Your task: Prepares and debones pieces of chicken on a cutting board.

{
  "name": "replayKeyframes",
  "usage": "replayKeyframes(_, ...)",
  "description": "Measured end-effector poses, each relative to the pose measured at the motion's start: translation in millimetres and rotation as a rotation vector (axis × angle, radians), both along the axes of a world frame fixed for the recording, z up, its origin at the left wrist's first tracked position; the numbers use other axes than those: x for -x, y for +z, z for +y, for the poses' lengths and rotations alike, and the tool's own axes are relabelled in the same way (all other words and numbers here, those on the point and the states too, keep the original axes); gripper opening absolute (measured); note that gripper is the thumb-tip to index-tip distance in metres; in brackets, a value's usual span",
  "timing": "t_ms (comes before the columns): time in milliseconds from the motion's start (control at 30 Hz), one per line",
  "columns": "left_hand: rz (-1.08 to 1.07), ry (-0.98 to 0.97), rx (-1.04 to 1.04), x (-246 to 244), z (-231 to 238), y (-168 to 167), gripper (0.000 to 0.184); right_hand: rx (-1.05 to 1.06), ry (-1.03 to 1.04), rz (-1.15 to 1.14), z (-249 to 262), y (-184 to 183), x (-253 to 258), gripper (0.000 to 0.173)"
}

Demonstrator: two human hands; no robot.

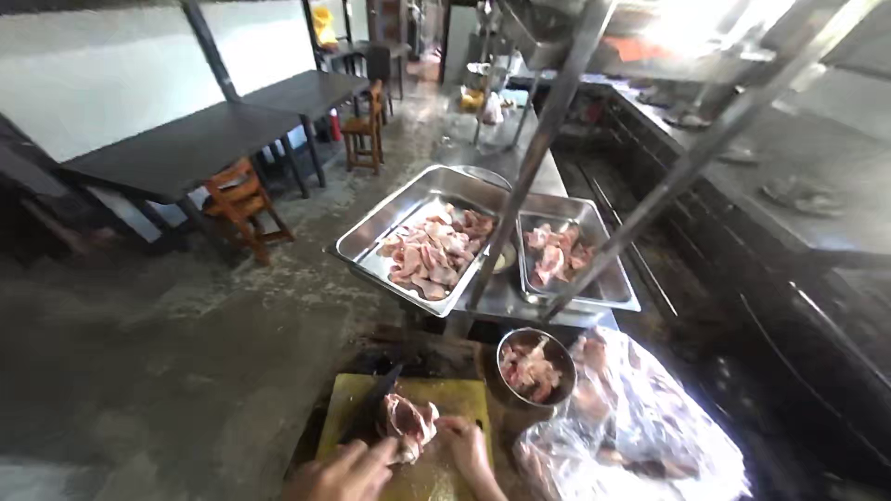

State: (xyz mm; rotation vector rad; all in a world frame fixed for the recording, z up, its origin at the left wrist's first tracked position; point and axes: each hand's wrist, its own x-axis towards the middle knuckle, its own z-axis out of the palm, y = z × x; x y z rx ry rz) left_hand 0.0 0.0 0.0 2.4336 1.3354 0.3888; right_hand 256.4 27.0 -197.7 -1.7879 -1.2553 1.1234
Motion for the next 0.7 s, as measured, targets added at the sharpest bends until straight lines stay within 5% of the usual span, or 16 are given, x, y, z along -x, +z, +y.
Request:
replayKeyframes(133,0.173,0.343,0.501,47,12,-97,0.04,-0.222,-0.196,-0.203,13,79,-60,0.017)
replayKeyframes(233,0.229,0.461,0.657,61,15,-151,0.051,-0.203,-0.311,-0.419,52,81,-117,0.022)
replayKeyframes(333,0.316,0.464,0.625,56,23,-204,0.056,0.061,-0.175,-0.757,83,51,-150,0.071)
replayKeyframes(400,0.323,0.508,0.611,49,36,-227,0.056,0.044,-0.096,-0.844,90,60,-123,0.076)
replayKeyframes(467,0.314,0.568,0.58,44,36,-243,0.055,0.0,0.066,-0.845,78,55,-77,0.053)
replayKeyframes(600,0.27,0.603,0.592,40,42,-245,0.055,0.035,0.556,-0.655,56,-33,-3,0.05)
replayKeyframes(700,0.253,0.597,0.633,43,43,-232,0.06,0.175,0.54,-0.598,34,-55,21,0.048)
